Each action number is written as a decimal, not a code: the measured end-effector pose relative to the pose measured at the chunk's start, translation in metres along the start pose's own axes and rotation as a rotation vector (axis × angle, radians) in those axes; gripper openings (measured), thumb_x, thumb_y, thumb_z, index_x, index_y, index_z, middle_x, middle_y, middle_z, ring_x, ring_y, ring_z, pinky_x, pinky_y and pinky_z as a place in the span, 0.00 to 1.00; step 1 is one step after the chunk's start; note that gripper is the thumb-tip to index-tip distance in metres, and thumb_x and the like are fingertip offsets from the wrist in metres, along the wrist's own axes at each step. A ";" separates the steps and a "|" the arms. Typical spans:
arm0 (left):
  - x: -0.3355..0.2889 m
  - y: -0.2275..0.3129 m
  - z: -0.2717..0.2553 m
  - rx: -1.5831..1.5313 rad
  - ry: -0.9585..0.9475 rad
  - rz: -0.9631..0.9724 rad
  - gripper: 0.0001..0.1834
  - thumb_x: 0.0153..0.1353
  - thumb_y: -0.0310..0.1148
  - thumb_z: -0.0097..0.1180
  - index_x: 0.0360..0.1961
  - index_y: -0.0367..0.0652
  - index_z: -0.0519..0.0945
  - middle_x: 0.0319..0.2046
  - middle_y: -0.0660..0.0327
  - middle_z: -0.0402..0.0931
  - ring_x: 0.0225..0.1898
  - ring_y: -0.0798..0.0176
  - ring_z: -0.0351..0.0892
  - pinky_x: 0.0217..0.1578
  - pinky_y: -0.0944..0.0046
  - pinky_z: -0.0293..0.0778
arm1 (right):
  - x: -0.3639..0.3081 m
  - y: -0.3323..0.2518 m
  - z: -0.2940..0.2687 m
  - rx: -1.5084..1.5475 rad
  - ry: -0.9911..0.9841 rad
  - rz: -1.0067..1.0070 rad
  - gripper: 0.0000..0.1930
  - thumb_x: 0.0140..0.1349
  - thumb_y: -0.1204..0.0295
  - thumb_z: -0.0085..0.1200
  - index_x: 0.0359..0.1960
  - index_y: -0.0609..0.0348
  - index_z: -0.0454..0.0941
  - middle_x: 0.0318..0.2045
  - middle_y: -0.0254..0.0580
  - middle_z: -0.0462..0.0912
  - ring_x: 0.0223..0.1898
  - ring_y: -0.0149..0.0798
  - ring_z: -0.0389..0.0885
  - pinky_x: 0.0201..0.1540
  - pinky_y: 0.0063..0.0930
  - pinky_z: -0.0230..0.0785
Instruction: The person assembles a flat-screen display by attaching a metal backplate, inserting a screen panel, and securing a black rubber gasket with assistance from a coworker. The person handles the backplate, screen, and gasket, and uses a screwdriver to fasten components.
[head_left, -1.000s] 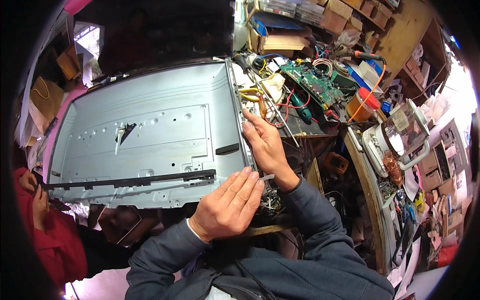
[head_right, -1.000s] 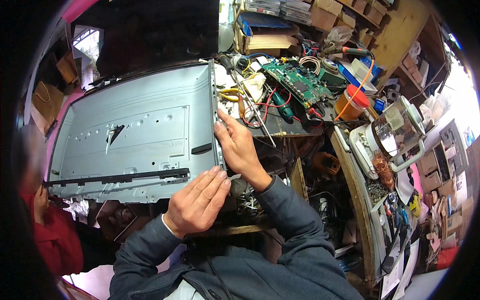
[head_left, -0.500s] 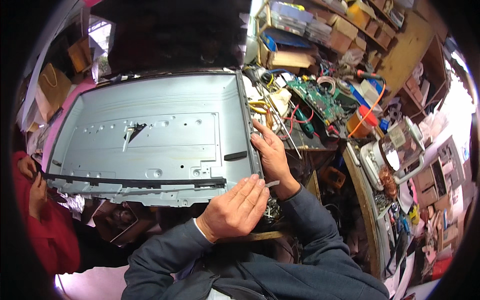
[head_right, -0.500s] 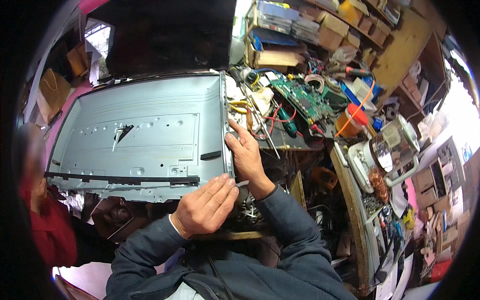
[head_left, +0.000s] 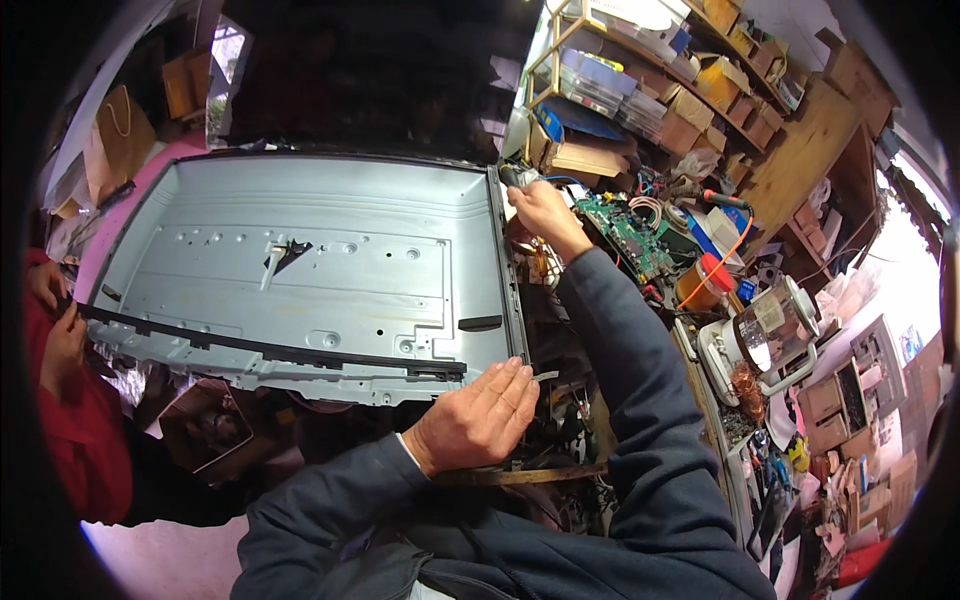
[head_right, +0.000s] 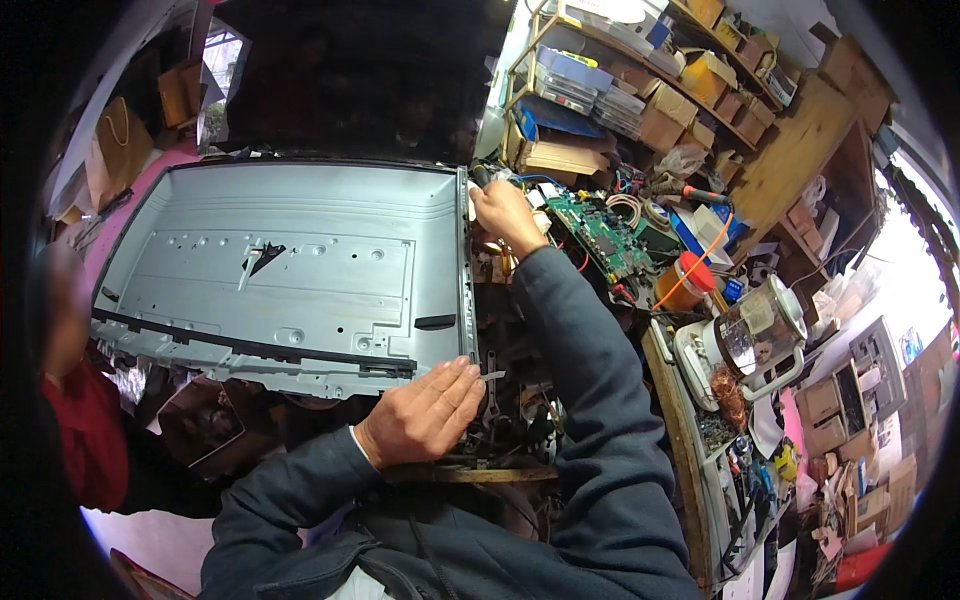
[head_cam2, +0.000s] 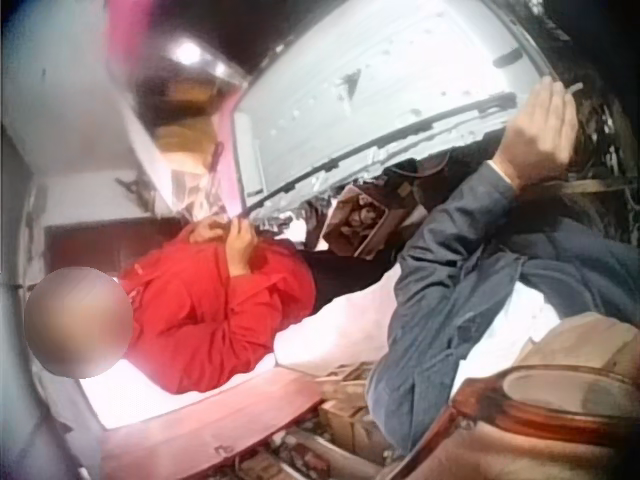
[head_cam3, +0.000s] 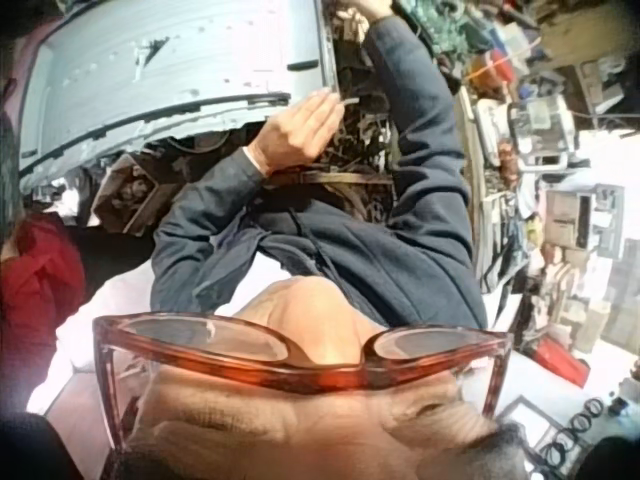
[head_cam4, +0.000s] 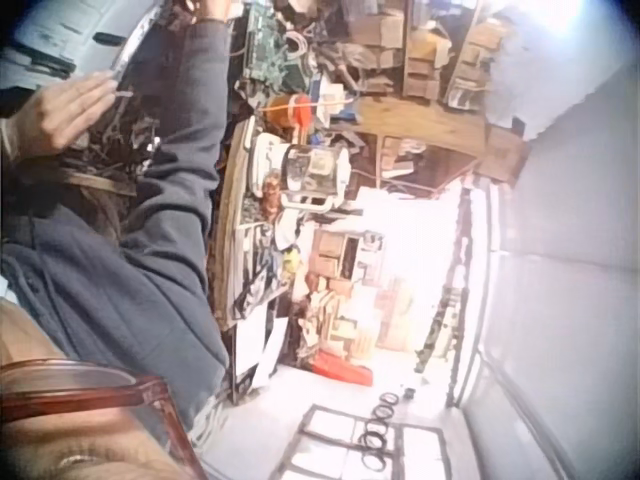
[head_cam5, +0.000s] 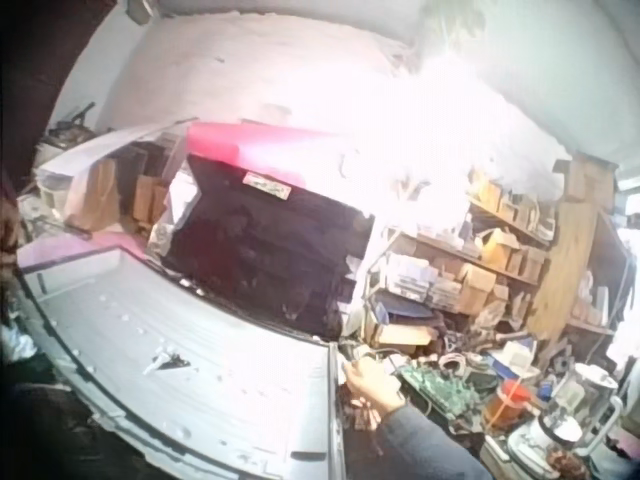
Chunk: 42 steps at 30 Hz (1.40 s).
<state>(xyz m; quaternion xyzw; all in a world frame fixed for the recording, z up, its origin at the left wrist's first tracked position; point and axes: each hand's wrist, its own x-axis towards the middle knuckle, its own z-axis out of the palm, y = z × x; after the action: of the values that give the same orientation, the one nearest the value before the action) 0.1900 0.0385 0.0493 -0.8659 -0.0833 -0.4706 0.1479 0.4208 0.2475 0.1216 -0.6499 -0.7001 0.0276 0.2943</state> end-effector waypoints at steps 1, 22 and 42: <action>0.000 0.000 0.000 0.001 0.012 -0.001 0.16 0.56 0.29 0.55 0.42 0.27 0.82 0.41 0.43 0.84 0.46 0.46 0.86 0.50 0.54 0.83 | 0.008 -0.007 -0.005 0.121 -0.077 0.188 0.25 0.69 0.61 0.49 0.24 0.77 0.79 0.18 0.59 0.82 0.22 0.52 0.86 0.35 0.40 0.80; -0.010 0.003 0.004 0.035 0.036 -0.029 0.13 0.57 0.28 0.55 0.39 0.28 0.83 0.41 0.43 0.84 0.48 0.47 0.86 0.52 0.55 0.82 | 0.104 0.034 0.060 1.191 -0.118 0.712 0.08 0.68 0.71 0.59 0.39 0.64 0.77 0.30 0.43 0.84 0.25 0.41 0.84 0.23 0.36 0.78; 0.000 0.000 0.001 -0.020 0.008 -0.061 0.14 0.58 0.26 0.56 0.43 0.27 0.82 0.43 0.43 0.84 0.49 0.46 0.86 0.53 0.53 0.82 | 0.053 0.020 0.002 0.741 -0.636 0.578 0.07 0.71 0.68 0.56 0.37 0.59 0.81 0.30 0.34 0.82 0.32 0.31 0.83 0.41 0.31 0.82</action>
<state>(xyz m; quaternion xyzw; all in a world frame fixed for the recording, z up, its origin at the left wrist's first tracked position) 0.1905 0.0383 0.0488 -0.8625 -0.1042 -0.4791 0.1253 0.4389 0.3004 0.1318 -0.6281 -0.4917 0.5452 0.2578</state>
